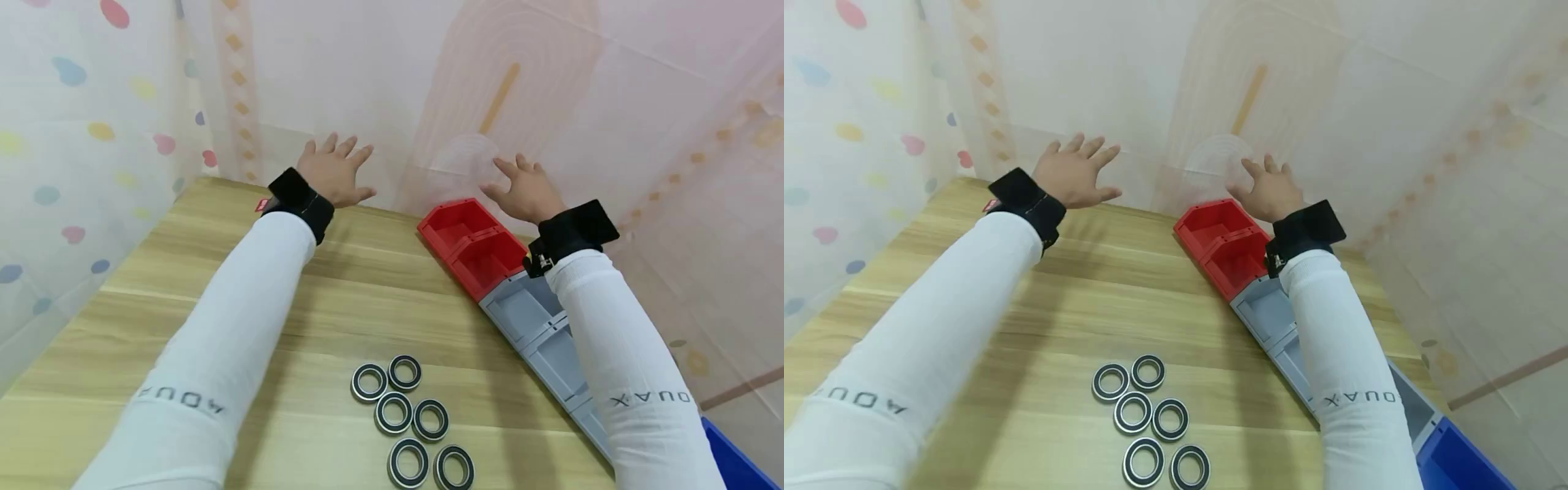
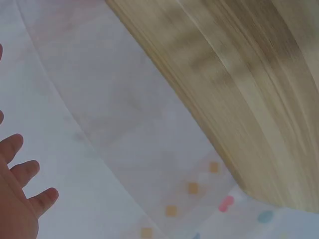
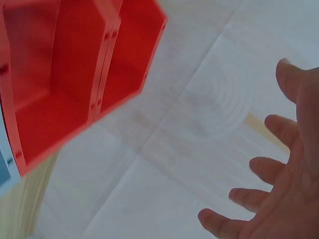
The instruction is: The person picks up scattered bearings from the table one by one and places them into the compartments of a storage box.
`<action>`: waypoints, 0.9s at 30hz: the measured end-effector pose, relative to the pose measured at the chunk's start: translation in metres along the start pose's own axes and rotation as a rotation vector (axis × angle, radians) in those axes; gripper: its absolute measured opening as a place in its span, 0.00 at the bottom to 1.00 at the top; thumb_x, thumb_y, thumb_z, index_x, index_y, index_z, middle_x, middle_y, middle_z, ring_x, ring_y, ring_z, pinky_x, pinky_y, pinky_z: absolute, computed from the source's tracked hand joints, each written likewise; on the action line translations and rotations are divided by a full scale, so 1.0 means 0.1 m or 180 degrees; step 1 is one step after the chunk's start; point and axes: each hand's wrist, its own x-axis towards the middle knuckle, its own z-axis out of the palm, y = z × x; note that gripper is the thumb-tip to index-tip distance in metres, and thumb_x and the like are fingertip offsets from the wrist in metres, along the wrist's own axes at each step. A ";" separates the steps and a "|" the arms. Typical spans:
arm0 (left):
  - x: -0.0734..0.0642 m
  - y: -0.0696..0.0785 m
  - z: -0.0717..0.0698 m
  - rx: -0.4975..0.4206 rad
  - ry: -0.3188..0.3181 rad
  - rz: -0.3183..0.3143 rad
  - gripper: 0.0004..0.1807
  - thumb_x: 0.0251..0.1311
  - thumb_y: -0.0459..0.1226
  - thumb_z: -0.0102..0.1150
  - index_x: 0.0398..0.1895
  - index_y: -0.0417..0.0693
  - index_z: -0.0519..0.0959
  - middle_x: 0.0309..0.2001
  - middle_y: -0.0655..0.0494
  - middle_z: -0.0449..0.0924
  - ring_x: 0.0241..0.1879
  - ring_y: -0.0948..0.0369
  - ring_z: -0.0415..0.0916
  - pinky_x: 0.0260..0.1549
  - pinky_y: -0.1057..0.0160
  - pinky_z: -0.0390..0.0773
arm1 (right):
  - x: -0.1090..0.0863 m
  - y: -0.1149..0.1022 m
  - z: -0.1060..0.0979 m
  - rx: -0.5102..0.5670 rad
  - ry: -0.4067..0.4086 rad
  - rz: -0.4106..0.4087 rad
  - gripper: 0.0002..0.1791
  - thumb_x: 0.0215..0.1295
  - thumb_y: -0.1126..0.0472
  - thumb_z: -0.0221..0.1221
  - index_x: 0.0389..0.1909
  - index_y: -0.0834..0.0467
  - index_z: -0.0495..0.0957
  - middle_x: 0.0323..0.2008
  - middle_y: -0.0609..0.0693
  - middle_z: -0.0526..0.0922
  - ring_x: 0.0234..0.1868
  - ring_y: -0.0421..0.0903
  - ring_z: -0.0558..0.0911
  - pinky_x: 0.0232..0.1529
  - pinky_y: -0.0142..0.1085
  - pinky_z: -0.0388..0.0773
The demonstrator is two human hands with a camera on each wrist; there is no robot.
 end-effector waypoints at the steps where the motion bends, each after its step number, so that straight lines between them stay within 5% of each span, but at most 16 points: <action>1: -0.02 0.00 0.01 -0.0033 0.0037 0.0062 0.43 0.62 0.62 0.38 0.74 0.55 0.38 0.73 0.45 0.37 0.68 0.43 0.32 0.62 0.37 0.40 | -0.01 0.00 0.00 0.0009 0.0002 -0.0032 0.38 0.65 0.37 0.42 0.72 0.48 0.46 0.72 0.60 0.41 0.67 0.66 0.43 0.58 0.62 0.55; 12: -0.49 0.21 0.45 -0.0305 0.0374 0.0930 0.45 0.58 0.64 0.42 0.73 0.51 0.48 0.72 0.47 0.44 0.68 0.45 0.42 0.61 0.39 0.51 | -0.43 0.06 0.20 0.0233 -0.0033 -0.0295 0.36 0.64 0.50 0.52 0.70 0.54 0.53 0.69 0.65 0.52 0.66 0.61 0.54 0.58 0.57 0.62; 19: -0.72 0.18 0.60 -0.0502 0.0756 0.1030 0.46 0.56 0.64 0.45 0.71 0.47 0.51 0.70 0.44 0.52 0.67 0.46 0.48 0.61 0.42 0.54 | -0.65 0.09 0.27 0.0174 0.0025 -0.0195 0.37 0.63 0.49 0.53 0.70 0.57 0.52 0.66 0.65 0.58 0.63 0.63 0.58 0.57 0.59 0.62; 27: -0.94 0.11 0.76 -0.0706 0.0779 0.0921 0.47 0.55 0.62 0.50 0.71 0.45 0.52 0.69 0.42 0.53 0.66 0.46 0.50 0.57 0.40 0.60 | -0.87 0.07 0.39 0.0346 -0.0146 0.0021 0.38 0.62 0.49 0.54 0.69 0.60 0.54 0.64 0.64 0.61 0.61 0.62 0.62 0.55 0.57 0.65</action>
